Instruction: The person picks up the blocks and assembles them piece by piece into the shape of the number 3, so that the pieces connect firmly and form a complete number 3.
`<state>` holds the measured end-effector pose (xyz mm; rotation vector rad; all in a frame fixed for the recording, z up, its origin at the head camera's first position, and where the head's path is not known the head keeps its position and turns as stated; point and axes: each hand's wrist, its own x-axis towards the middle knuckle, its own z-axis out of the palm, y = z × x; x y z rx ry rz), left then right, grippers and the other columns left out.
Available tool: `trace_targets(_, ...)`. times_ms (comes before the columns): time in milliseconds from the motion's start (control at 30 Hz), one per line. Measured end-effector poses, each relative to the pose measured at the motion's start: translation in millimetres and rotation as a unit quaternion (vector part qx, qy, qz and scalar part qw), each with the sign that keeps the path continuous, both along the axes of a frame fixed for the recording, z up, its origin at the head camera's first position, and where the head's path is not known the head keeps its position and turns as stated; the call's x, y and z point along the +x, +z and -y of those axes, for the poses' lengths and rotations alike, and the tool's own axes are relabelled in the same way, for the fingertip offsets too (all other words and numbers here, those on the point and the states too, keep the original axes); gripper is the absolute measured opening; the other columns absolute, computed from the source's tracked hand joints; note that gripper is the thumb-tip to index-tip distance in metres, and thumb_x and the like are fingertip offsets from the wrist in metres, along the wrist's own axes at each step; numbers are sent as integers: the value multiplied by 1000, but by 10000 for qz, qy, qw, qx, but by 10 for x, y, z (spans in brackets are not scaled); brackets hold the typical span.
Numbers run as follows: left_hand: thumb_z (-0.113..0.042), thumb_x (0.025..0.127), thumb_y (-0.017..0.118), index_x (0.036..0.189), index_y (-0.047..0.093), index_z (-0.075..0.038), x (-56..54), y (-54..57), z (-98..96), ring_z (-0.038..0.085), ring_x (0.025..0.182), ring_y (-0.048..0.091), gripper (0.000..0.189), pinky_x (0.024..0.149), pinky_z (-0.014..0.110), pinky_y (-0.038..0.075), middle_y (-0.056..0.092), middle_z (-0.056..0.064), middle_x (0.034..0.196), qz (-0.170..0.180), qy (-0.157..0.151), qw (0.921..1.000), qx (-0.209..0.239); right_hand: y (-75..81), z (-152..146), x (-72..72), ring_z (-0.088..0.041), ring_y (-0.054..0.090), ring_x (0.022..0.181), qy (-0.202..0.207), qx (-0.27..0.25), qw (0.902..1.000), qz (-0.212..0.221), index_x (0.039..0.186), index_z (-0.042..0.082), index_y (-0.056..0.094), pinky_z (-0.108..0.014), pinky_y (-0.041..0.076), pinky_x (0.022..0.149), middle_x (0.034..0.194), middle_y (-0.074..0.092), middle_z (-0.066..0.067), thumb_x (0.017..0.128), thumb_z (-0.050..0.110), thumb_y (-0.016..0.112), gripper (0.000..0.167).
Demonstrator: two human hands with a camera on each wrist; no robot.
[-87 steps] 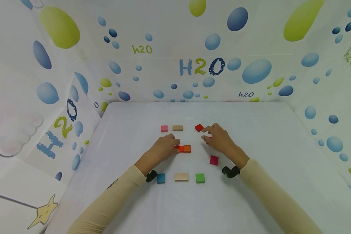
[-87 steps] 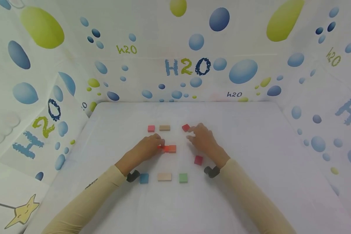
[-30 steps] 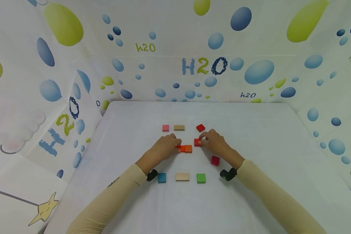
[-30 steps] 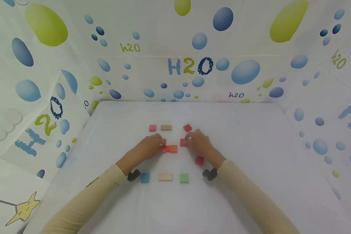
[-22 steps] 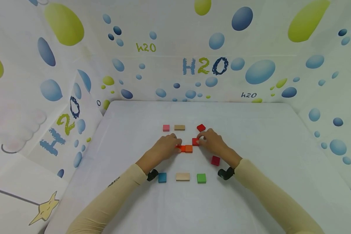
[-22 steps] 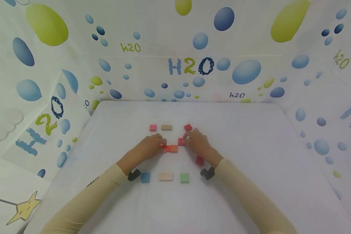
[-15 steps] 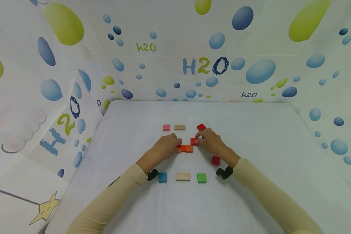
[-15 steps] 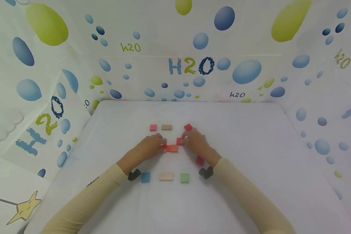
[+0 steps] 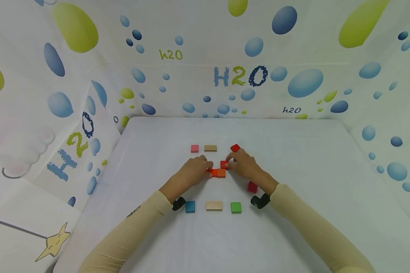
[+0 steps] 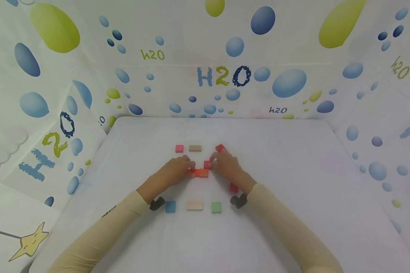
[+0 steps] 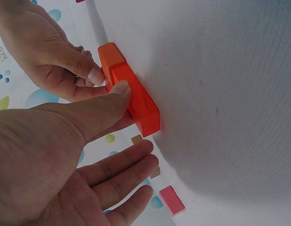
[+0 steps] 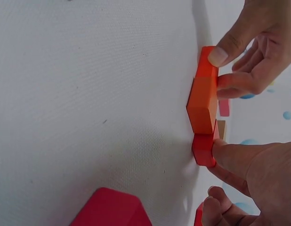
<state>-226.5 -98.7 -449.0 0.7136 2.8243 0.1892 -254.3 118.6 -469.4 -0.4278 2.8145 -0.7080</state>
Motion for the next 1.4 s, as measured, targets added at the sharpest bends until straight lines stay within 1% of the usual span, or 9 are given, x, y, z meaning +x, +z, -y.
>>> trace_targets(300,-28,101,74,128,72,-13,15,38,1,28,106,66,32,98,42,59,66,14,125,7,-12,10000,8,10,12,4,-30,62,114,3,68,10000,29,127,15,72,-54,54,100,124,61,-16,102,28,72,29)
trace_targets(567,-27,101,74,128,72,-13,9,16,0,27,105,66,31,97,40,59,67,13,123,-10,-25,10000,-9,28,18,25,-29,62,110,-29,74,10000,23,126,16,73,-52,54,98,120,61,-15,101,27,72,27)
trace_targets(900,-27,101,74,127,72,-13,3,18,1,27,105,66,30,97,40,59,68,13,122,-31,-58,10000,-1,50,17,42,-29,61,111,-35,25,10000,41,125,15,73,-52,52,98,119,61,-15,101,26,72,26)
trace_targets(1167,-26,101,74,127,72,-12,11,14,7,27,108,66,30,97,41,59,67,14,123,-45,-64,10000,24,64,19,59,-29,62,111,-96,-45,9999,69,126,14,74,-52,53,98,121,61,-15,101,26,72,27)
trace_targets(1400,-27,100,75,126,73,-13,23,20,6,26,104,66,29,96,40,60,68,12,120,-72,-38,10000,40,79,24,79,-30,61,114,-98,-29,9999,112,127,14,73,-53,52,100,122,61,-16,102,26,71,28)
